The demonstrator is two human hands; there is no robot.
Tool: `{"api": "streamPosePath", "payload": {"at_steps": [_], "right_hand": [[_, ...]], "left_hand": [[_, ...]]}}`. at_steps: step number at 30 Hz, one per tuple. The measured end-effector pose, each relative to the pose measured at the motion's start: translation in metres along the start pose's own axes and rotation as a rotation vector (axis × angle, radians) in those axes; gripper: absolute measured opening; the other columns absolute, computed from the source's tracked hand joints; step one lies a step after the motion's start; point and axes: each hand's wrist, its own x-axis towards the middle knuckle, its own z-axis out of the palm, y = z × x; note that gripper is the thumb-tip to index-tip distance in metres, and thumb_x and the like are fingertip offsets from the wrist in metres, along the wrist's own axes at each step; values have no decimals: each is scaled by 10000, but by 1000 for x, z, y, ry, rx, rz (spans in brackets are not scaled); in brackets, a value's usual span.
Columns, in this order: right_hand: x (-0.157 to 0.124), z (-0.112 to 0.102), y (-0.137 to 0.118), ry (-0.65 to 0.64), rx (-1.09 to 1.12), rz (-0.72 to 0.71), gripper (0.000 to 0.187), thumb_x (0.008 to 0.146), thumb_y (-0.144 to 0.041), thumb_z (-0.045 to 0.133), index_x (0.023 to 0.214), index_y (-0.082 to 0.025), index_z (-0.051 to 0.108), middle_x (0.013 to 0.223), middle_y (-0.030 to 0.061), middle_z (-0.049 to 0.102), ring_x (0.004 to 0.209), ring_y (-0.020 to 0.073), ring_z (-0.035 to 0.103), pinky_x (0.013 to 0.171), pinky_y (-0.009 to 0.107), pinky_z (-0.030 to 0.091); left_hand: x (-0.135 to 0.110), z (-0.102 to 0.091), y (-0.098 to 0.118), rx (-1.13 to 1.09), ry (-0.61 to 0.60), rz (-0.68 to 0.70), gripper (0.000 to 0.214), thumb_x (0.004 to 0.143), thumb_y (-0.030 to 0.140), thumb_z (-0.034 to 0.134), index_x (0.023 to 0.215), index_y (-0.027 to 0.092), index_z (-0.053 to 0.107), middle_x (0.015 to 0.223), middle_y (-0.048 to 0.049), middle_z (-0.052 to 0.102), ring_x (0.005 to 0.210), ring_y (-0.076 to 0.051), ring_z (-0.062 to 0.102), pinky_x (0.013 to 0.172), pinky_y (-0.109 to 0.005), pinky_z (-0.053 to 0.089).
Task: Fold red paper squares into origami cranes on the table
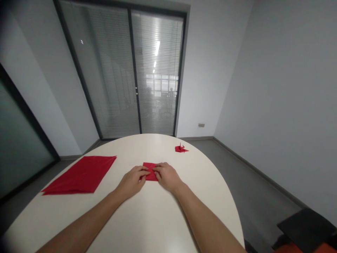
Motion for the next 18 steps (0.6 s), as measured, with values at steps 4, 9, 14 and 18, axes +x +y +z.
{"api": "streamPosePath", "payload": {"at_steps": [4, 9, 14, 18], "right_hand": [[0, 0, 0, -4, -17, -10, 360, 991, -270, 481, 1261, -187, 704, 1294, 108, 679, 1199, 240, 588, 1064, 373, 435], [-1, 4, 4, -23, -98, 26, 446, 983, -347, 504, 1383, -184, 614, 1451, 140, 566, 1370, 280, 481, 1155, 450, 345], [-2, 6, 7, -27, -126, 44, 509, 985, -385, 497, 1427, -143, 568, 1498, 178, 503, 1413, 310, 436, 1182, 464, 319], [-2, 4, 4, -7, -112, 15, 496, 970, -356, 512, 1401, -124, 588, 1436, 169, 568, 1339, 301, 510, 1156, 429, 366]], "left_hand": [[0, 0, 0, 2, 6, 13, 309, 925, 167, 535, 1120, 254, 759, 1213, -46, 698, 1125, -224, 609, 1001, -356, 498], [0, -1, 0, 5, 11, 38, 292, 939, 192, 545, 1121, 264, 761, 1200, -48, 702, 1110, -224, 612, 990, -357, 505], [0, -1, -1, 19, 15, 51, 287, 937, 190, 547, 1113, 257, 764, 1198, -44, 703, 1109, -227, 613, 998, -373, 509], [0, 0, -2, 19, 21, 53, 288, 938, 191, 546, 1115, 259, 763, 1199, -42, 702, 1113, -224, 614, 997, -368, 512]]}}
